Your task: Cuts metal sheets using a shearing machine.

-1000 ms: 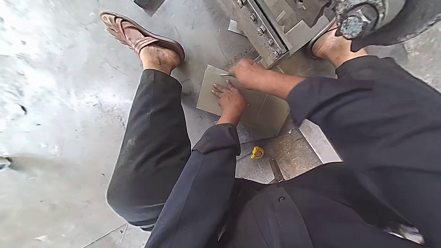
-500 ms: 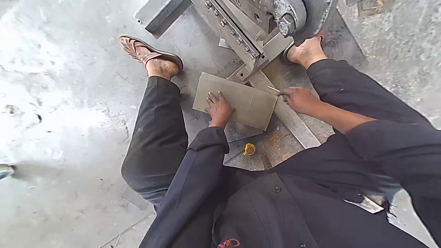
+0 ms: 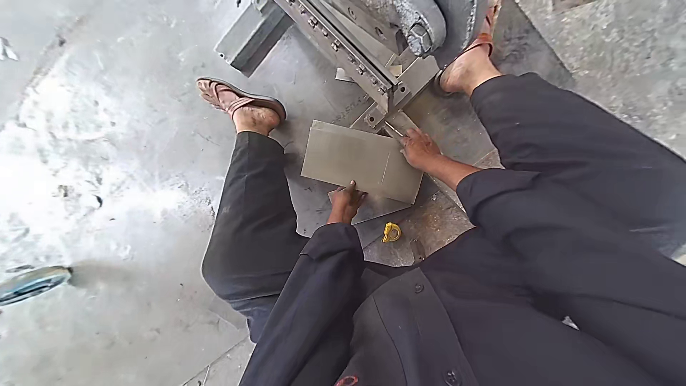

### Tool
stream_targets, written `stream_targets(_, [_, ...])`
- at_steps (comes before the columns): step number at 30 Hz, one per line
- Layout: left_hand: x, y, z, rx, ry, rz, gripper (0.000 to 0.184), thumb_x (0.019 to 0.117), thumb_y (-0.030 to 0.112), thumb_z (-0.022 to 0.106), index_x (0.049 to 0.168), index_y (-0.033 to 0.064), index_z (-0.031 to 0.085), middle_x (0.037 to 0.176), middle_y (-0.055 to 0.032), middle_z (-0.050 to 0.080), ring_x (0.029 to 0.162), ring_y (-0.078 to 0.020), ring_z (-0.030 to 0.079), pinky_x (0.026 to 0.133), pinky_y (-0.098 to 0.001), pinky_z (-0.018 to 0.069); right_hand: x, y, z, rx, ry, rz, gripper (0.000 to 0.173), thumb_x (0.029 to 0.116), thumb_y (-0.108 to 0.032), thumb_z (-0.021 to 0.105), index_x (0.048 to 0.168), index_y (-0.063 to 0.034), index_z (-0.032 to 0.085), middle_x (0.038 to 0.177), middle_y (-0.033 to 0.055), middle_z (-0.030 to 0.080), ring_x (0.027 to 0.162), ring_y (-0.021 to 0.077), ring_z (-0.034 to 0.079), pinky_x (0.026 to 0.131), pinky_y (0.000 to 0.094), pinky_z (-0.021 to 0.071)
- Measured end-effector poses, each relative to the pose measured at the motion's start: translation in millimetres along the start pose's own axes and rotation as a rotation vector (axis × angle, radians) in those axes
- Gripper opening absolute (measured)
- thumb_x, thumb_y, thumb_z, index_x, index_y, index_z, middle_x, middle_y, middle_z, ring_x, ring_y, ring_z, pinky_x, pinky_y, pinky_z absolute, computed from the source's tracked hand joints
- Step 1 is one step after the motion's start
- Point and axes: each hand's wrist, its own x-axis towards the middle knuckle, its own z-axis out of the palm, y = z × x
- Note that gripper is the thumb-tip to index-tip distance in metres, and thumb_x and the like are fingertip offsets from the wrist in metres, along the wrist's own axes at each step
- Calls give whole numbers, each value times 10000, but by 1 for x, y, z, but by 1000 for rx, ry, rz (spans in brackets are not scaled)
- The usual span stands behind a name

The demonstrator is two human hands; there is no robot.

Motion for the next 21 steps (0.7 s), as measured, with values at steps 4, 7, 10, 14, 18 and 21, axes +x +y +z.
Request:
stream_targets(4, [-12, 12, -22, -10, 38, -42, 456, 1035, 199, 614, 1431, 71, 428, 1258, -218, 603, 1025, -307, 663, 836, -458, 577, -1, -4, 1, 8, 3, 3, 375, 1019, -192, 609, 1355, -32, 650, 1510, 229, 513, 1415, 418, 468, 1121, 590, 419])
stream_targets(7, [-18, 12, -30, -66, -26, -43, 560, 1027, 413, 607, 1469, 103, 459, 1360, -190, 599, 1186, -328, 628, 953, -504, 547, -1, -6, 4, 11, 25, -1, 416, 997, -179, 630, 1400, -76, 636, 1482, 212, 543, 1411, 407, 472, 1112, 599, 418])
stream_targets(10, [-21, 12, -24, -101, -106, 8, 557, 1026, 463, 586, 1444, 106, 495, 1329, -181, 641, 1189, -340, 651, 949, -556, 561, 0, -9, 5, 20, 35, 8, 398, 993, -211, 637, 1357, -51, 659, 1464, 208, 553, 1395, 392, 485, 1115, 583, 424])
stream_targets(14, [-27, 17, -11, -171, -93, 140, 484, 1035, 359, 615, 1390, 47, 514, 1277, -187, 654, 1134, -318, 670, 923, -536, 578, -3, -24, -4, 125, -2, -20, 390, 1048, -343, 571, 1283, -65, 710, 1337, 194, 638, 1314, 364, 564, 1086, 543, 465])
stream_targets(18, [-33, 28, -10, -275, -248, 208, 450, 1056, 345, 580, 1387, 48, 511, 1277, -178, 660, 1161, -311, 667, 969, -548, 566, -6, -43, -21, 327, -201, 78, 604, 1034, -545, 546, 1042, 34, 719, 1113, 255, 683, 1109, 402, 655, 957, 603, 500])
stream_targets(21, [-39, 31, -12, -235, -363, 149, 555, 1050, 508, 518, 1445, 119, 491, 1360, -140, 635, 1244, -311, 628, 1008, -570, 540, -16, -50, -49, 437, -232, 223, 619, 955, -541, 690, 987, 77, 686, 1042, 269, 671, 1020, 400, 654, 911, 604, 497])
